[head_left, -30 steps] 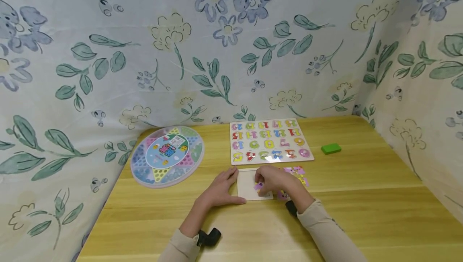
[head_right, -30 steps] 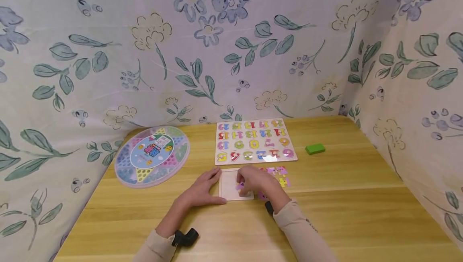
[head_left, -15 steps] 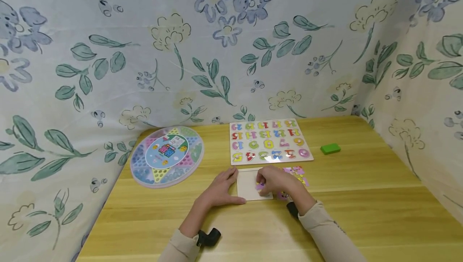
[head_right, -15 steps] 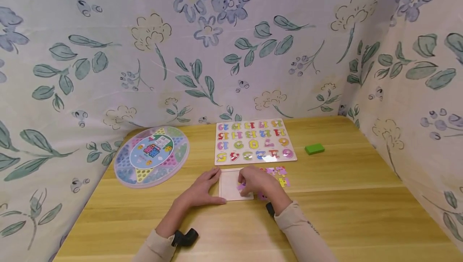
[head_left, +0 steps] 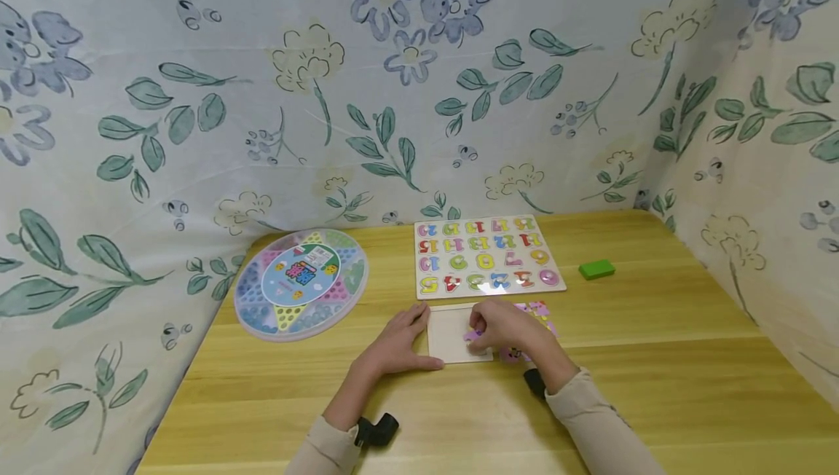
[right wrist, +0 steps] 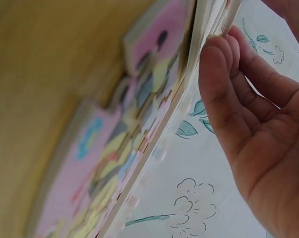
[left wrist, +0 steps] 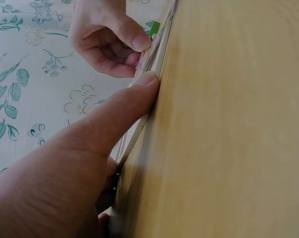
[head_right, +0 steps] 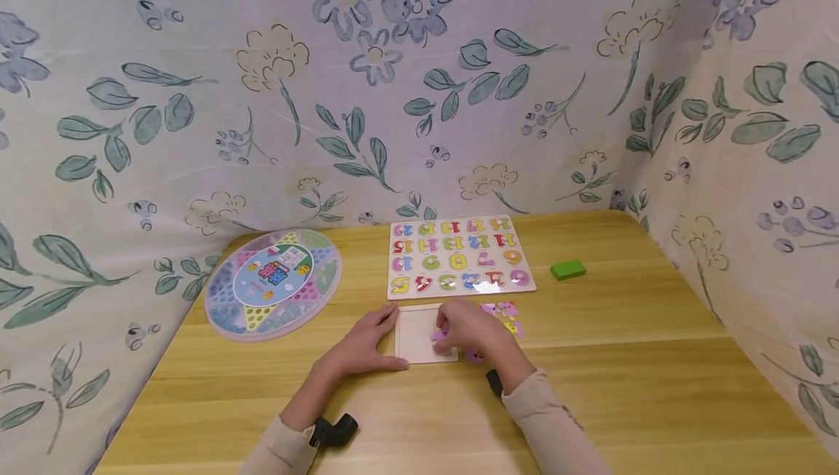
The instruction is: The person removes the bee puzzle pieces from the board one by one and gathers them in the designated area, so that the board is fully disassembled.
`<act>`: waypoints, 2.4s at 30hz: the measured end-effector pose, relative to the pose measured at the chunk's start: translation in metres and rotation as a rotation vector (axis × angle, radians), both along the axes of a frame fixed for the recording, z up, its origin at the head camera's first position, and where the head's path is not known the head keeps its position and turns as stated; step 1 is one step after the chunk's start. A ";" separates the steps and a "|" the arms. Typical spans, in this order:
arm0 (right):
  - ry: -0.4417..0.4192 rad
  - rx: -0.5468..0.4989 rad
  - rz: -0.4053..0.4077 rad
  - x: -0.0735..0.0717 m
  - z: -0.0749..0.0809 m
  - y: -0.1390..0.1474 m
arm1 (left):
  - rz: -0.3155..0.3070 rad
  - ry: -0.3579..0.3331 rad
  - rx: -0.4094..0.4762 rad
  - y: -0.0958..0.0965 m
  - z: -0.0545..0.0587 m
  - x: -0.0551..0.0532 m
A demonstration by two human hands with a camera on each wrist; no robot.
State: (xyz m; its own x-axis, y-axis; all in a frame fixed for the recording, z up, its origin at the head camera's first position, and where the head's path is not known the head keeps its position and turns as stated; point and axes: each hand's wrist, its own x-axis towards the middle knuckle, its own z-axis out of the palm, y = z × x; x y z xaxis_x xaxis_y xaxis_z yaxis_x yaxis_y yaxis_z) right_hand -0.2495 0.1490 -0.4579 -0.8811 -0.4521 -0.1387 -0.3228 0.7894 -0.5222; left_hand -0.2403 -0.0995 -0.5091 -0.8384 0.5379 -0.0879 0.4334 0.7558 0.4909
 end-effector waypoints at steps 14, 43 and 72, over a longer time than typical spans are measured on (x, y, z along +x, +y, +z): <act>0.039 -0.054 -0.054 0.010 0.000 0.036 | -0.009 -0.011 0.008 0.000 0.000 0.000; -0.099 -0.051 -0.091 0.022 -0.001 0.117 | -0.017 -0.016 0.011 0.001 -0.002 0.001; -0.298 -0.253 -0.026 0.017 0.002 0.152 | -0.016 -0.009 0.018 -0.001 -0.002 0.000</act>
State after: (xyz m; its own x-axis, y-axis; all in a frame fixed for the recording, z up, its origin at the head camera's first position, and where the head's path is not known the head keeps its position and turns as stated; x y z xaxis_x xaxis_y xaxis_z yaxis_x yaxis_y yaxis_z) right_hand -0.2325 0.3006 -0.4560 -0.8306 -0.4829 -0.2772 -0.1091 0.6293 -0.7695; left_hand -0.2401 -0.1006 -0.5106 -0.8286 0.5532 -0.0861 0.4411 0.7398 0.5081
